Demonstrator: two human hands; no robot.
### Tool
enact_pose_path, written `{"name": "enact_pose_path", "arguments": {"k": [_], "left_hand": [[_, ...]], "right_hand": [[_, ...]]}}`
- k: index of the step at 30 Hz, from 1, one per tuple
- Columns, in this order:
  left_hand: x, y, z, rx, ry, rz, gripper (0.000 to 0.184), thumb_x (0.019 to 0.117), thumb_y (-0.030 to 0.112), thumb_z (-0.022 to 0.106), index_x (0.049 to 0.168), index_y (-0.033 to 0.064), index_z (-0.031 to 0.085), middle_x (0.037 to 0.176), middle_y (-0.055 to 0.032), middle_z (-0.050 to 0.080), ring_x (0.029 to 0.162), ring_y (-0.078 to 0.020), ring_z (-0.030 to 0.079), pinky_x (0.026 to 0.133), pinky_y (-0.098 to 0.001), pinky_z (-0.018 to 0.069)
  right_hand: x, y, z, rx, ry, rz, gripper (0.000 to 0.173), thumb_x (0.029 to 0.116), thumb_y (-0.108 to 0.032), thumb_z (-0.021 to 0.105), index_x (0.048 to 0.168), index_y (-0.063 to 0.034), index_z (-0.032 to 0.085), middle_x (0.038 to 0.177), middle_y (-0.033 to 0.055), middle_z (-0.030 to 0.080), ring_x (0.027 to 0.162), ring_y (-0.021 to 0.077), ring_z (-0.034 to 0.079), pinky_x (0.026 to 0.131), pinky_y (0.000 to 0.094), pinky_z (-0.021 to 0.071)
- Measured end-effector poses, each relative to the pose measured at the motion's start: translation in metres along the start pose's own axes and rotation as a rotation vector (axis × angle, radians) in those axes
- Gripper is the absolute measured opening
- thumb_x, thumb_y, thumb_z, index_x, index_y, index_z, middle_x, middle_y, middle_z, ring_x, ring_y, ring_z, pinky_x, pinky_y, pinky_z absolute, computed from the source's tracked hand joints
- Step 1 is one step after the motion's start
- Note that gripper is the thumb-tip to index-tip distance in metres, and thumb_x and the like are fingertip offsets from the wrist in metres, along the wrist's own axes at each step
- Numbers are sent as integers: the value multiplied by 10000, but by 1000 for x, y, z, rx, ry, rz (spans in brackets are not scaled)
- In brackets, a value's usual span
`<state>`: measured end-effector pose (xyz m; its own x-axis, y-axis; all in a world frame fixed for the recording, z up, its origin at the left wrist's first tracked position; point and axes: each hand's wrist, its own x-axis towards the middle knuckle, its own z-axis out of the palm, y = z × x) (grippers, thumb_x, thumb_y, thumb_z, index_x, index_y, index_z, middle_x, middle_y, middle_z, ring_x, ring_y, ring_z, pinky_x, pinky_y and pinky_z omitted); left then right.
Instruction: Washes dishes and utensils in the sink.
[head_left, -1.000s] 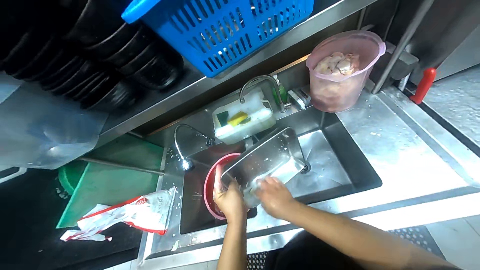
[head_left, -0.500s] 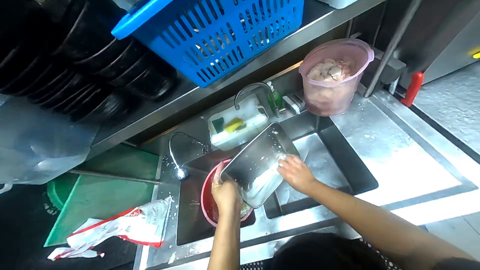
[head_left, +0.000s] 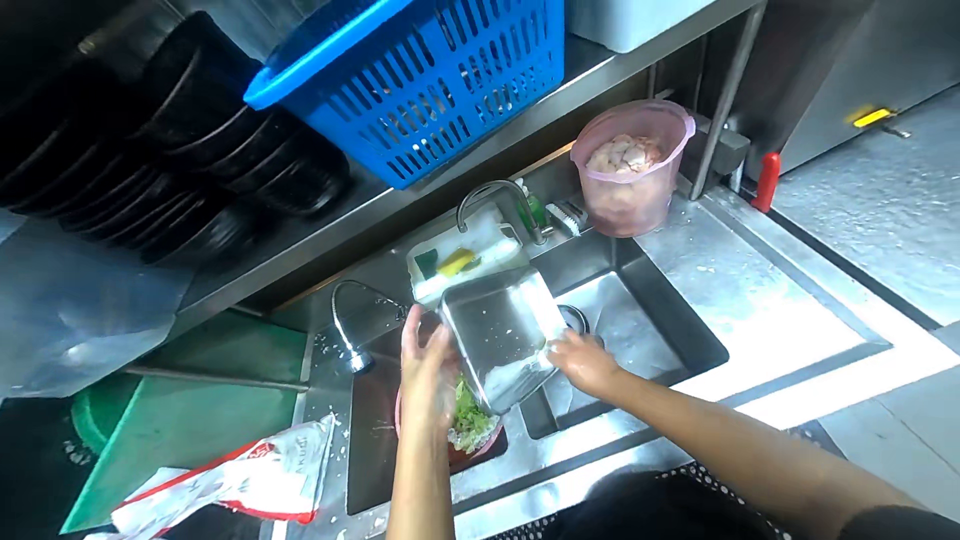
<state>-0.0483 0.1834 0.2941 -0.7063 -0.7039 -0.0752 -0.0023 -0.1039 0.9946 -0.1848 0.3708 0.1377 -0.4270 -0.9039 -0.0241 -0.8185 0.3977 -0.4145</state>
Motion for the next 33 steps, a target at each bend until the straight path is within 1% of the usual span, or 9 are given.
{"name": "enact_pose_path", "arguments": {"k": [3,5,8,9,12,16,21,28,33], "left_hand": [[-43,-37,4,16,-78,152,1151,794,753,694,1637,234,106,1500,-96,537,1237,-243,629,982,-475,564],[-66,-72,19,81,-48,114,1272,736,596,818,1624,98,55,1551,-179,414,1296,-261,577,995,-467,565],[-65,-102,46,74,114,23,1027,811,257,827,1579,32,184,1434,-180,525,1260,-200,593,1040,-390,541],[-60,-104,52,3,235,-1,788,872,138,786,1502,6,334,1281,-181,628,1127,-208,667,960,-403,583],[-53,-107,51,-102,450,-115,465,925,-71,561,1367,-14,430,1026,-192,643,833,-240,680,690,-419,593],[-58,-118,29,-43,534,-266,515,976,-62,484,1464,22,345,1154,-262,599,889,-342,685,659,-529,601],[-73,-129,22,23,492,-381,462,989,-43,505,1435,-1,390,1140,-267,618,908,-352,693,673,-535,607],[-62,-119,8,6,524,-421,446,989,-40,485,1419,1,373,1069,-269,613,805,-353,690,597,-523,598],[-56,-111,0,70,503,-410,496,972,-52,532,1443,15,392,1146,-275,630,895,-368,703,658,-541,609]], "right_hand": [[-8,-27,-10,143,8,57,308,996,-83,535,1263,-132,681,1330,86,650,1297,354,545,987,536,522],[-11,-52,-20,270,51,80,284,1014,-137,538,1253,-101,687,1307,109,659,1284,347,562,996,528,522],[-13,-90,-21,346,77,46,261,974,-138,581,1196,-70,699,1277,102,671,1256,320,581,990,498,530],[-13,-97,-18,318,68,8,261,957,-98,587,1190,-56,697,1280,105,667,1250,326,577,980,501,533],[-7,-89,-7,146,38,-137,225,1002,-127,560,1170,-70,699,1237,114,677,1207,338,602,957,524,525],[-8,-58,2,-13,-144,-286,310,1014,-57,515,1273,-130,668,1399,87,617,1311,359,537,1015,573,459],[12,-7,0,-224,-28,-170,277,965,-29,592,1191,-120,724,1372,62,642,1328,335,533,1048,565,456],[-19,-86,26,86,-224,-254,397,919,-143,655,1314,-119,619,1336,117,644,1334,382,516,1086,673,362],[-3,-66,18,20,-193,-281,340,1005,-85,543,1304,-183,673,1436,87,608,1406,343,479,1139,635,335]]}}
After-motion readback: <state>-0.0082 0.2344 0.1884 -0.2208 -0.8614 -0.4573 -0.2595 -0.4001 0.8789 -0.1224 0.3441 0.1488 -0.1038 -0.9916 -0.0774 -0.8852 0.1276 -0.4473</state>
